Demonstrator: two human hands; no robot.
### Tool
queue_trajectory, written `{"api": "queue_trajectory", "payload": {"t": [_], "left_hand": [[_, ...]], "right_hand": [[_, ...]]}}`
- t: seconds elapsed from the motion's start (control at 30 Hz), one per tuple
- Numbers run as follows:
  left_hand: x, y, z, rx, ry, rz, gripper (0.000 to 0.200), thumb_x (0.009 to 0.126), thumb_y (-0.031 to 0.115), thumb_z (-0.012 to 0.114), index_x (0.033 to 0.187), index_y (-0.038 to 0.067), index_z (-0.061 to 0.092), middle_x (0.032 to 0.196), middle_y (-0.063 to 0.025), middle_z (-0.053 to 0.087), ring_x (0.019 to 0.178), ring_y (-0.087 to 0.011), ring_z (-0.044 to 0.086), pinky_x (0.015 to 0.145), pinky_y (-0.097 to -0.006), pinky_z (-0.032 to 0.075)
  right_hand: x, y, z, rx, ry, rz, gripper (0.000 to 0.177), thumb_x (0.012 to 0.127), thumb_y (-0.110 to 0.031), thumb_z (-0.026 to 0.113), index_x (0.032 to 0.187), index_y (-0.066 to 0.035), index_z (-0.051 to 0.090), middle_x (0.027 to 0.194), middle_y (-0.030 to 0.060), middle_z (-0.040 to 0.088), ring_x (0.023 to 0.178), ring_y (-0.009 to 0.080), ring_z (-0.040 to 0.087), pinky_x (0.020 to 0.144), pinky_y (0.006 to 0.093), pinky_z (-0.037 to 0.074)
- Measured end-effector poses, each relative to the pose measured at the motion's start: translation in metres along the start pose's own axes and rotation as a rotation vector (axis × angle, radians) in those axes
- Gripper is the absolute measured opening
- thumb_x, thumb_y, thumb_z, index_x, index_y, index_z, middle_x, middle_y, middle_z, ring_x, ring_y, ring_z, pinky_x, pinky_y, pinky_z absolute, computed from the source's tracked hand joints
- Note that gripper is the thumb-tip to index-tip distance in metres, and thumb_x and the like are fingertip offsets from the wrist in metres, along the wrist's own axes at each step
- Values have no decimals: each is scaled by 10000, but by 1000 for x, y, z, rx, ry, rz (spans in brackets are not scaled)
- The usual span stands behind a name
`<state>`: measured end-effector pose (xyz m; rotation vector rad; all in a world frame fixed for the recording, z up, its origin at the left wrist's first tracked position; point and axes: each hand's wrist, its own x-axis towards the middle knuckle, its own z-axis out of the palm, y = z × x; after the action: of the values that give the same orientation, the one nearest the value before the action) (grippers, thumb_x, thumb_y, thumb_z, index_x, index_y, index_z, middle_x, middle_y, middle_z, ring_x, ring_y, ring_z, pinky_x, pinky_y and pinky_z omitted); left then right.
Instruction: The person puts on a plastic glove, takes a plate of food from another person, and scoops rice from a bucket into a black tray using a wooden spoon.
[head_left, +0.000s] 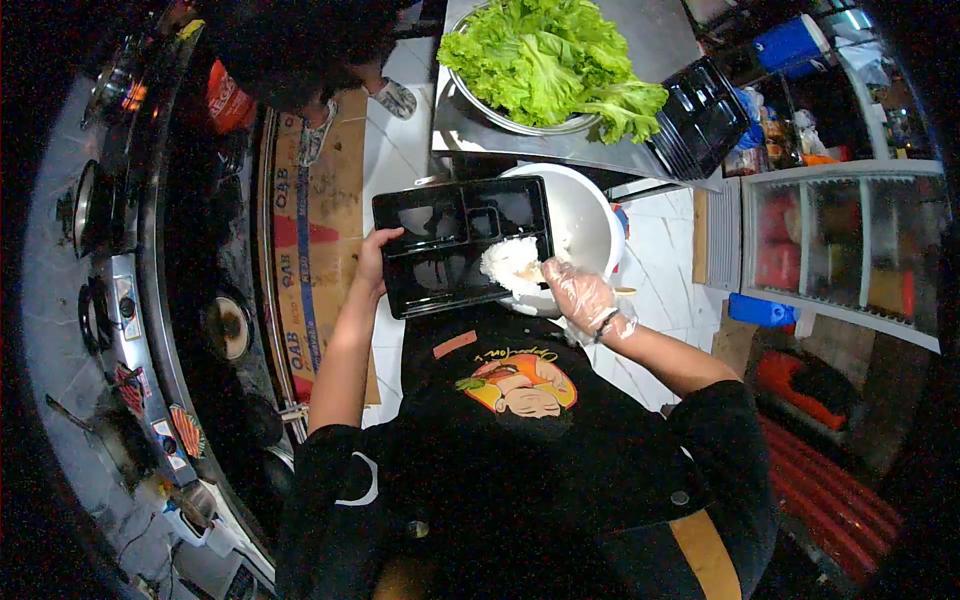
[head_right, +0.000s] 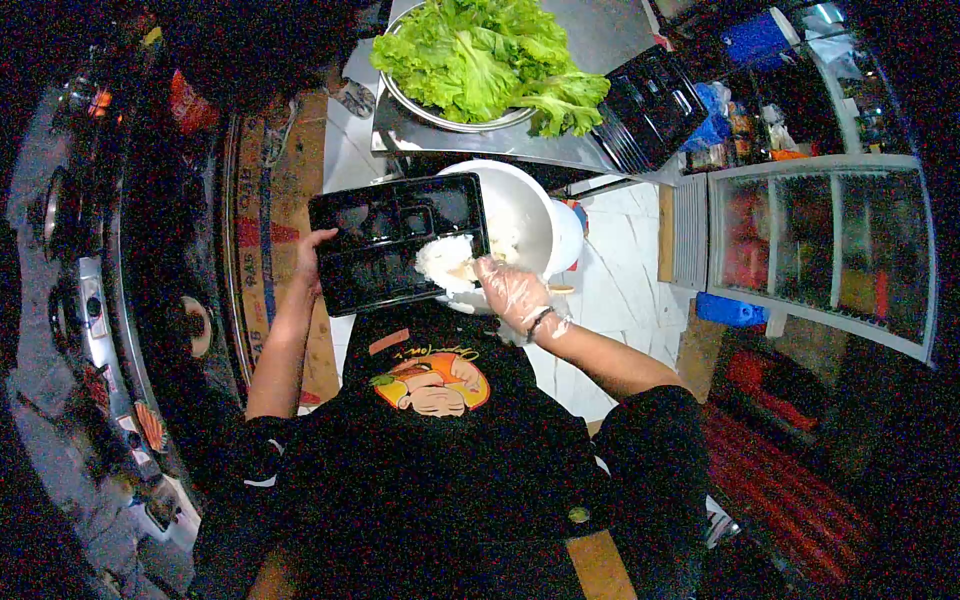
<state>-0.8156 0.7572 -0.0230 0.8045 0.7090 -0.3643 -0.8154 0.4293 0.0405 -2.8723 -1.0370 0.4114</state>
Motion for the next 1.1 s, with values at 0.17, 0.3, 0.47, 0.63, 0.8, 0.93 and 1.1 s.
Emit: {"api": "queue_trajectory", "payload": {"t": [0.17, 0.3, 0.47, 0.63, 0.8, 0.93, 1.1], "left_hand": [[8, -11, -13, -5, 93, 14, 221, 741, 163, 550, 933, 57, 525, 776, -68, 585, 682, -202, 595, 619, -340, 513], [13, -16, -18, -22, 18, -4, 214, 736, 158, 554, 924, 59, 525, 795, -72, 584, 685, -199, 586, 625, -337, 508], [8, -15, -11, -11, 19, 21, 213, 733, 151, 553, 923, 59, 526, 797, -71, 584, 689, -200, 586, 630, -338, 506], [-5, -5, 0, -7, 15, 15, 219, 722, 147, 551, 921, 59, 523, 791, -71, 582, 702, -200, 584, 642, -343, 502], [13, -17, -14, -12, 25, 27, 222, 708, 216, 566, 836, 36, 591, 777, -94, 614, 676, -237, 592, 657, -374, 500], [1, -7, 4, 29, 46, 67, 170, 723, 154, 552, 857, 51, 532, 770, -80, 579, 685, -204, 578, 637, -340, 499], [3, -7, 4, -17, 51, -52, 171, 719, 158, 555, 843, 39, 548, 768, -81, 581, 699, -212, 583, 647, -338, 498]], "right_hand": [[-8, -6, -39, 34, 1, 7, 205, 851, -131, 368, 986, -4, 455, 738, 142, 598, 636, 279, 613, 527, 371, 488], [8, -6, -24, 42, 166, -26, 197, 848, -138, 387, 986, -24, 468, 680, 136, 600, 632, 271, 620, 516, 370, 486], [13, 5, -1, 44, -9, 13, 177, 862, -134, 379, 980, -33, 462, 661, 140, 604, 578, 280, 615, 480, 383, 480], [-2, 3, -38, 52, -157, 185, 188, 854, -111, 360, 988, -13, 449, 681, 171, 603, 628, 329, 612, 535, 423, 480], [-16, -18, -28, 127, -155, 71, 199, 852, -120, 350, 975, 0, 450, 691, 192, 601, 646, 325, 616, 537, 421, 485], [-3, -13, 0, 175, -133, 25, 252, 890, -167, 302, 1022, -18, 457, 669, 184, 599, 611, 326, 607, 501, 417, 475], [-19, -16, -38, 168, -189, 183, 290, 886, -174, 315, 1090, -14, 446, 718, 186, 604, 645, 346, 598, 535, 440, 470]]}}
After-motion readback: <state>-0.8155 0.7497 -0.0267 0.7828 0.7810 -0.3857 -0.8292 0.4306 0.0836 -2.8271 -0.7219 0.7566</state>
